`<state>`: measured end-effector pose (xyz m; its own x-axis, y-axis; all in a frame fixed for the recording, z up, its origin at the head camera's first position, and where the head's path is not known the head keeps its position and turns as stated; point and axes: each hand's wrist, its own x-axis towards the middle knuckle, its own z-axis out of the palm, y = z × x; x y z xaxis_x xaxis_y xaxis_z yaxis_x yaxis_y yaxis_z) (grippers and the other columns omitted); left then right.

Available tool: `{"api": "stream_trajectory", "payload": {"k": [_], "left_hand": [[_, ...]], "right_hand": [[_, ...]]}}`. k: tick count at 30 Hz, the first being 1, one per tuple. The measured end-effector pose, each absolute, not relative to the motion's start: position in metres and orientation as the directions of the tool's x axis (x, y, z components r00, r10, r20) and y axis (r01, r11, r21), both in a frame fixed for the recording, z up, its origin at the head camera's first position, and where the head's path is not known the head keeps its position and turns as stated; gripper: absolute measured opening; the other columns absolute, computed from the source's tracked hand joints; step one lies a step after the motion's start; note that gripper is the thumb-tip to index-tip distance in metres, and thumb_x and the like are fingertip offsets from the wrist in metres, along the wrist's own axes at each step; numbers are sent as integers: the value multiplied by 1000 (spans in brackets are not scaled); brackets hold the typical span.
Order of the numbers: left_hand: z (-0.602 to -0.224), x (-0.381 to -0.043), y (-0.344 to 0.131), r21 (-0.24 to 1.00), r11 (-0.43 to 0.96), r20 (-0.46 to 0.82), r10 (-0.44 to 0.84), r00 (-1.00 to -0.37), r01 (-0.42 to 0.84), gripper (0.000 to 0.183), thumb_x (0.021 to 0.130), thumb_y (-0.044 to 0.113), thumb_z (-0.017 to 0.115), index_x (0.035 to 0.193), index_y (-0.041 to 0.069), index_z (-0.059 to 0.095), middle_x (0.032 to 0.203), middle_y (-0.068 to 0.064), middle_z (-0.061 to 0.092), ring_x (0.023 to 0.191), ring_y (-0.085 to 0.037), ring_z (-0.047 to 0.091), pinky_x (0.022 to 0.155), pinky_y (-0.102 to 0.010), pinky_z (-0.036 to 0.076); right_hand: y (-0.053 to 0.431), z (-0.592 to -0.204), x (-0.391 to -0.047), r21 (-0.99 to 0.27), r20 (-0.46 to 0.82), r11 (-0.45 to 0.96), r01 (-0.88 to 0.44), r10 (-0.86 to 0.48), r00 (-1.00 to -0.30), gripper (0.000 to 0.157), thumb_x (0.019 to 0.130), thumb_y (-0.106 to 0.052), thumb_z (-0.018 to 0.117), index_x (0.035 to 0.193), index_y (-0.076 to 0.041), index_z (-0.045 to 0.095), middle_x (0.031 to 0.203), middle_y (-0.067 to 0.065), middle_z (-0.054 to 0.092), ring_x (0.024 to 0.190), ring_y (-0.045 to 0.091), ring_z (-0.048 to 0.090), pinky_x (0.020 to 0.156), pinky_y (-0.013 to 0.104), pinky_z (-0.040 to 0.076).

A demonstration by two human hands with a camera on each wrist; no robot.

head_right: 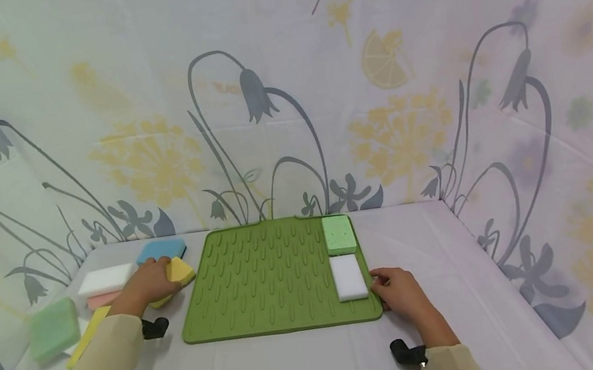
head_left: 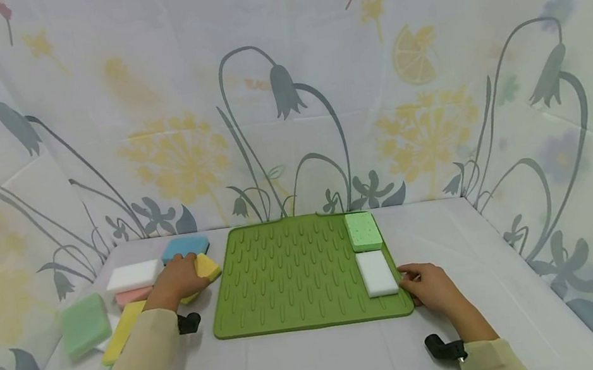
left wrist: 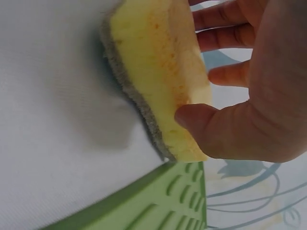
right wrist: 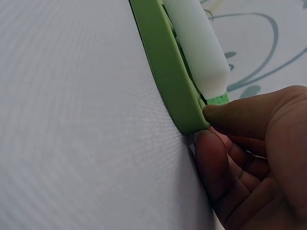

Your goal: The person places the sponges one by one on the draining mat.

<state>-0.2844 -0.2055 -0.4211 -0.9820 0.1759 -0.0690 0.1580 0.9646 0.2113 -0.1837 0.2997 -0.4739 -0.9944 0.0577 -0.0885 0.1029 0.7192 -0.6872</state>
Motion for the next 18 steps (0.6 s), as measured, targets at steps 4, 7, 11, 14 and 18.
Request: {"api": "stream_trajectory", "payload": {"k": [4,7,11,14,18], "left_hand": [[-414,-282,-202,211,967,-92,164,-982,142,78,79,37,65,136,-10,41,116,-28,52,94,-33,52,84,-51,47],[-409,-281,-200,206,968,-96,164,-982,141,75,79,35,64,134,-11,42,115,-29,52,93,-34,52,82,-51,47],[-404,-282,-196,208,970,-95,148,-984,126,74,81,35,62,134,-12,41,115,-29,52,93,-34,53,82,-50,47],[-402,-282,-192,212,971,-92,128,-988,106,74,83,37,60,135,-13,41,115,-29,52,94,-33,52,81,-50,46],[-399,-281,-187,225,970,-88,117,-989,95,70,86,36,57,134,-14,42,113,-27,53,93,-33,52,80,-49,46]], "right_hand": [[299,-473,-183,-686,-86,721,98,53,-995,41,92,-15,61,130,-2,59,102,9,65,69,12,60,57,27,53],[299,-472,-183,-685,-83,723,94,50,-995,41,91,-15,61,130,-2,59,102,9,65,70,13,60,57,27,53],[299,-472,-183,-682,-83,725,93,50,-995,41,92,-14,61,130,-2,59,102,9,65,71,12,60,57,27,53],[300,-473,-183,-683,-84,725,95,51,-995,41,92,-14,61,130,-2,59,103,9,65,70,12,60,57,27,52],[300,-474,-184,-687,-84,720,95,51,-995,41,92,-14,61,130,-2,59,102,9,65,69,12,60,56,27,52]]}}
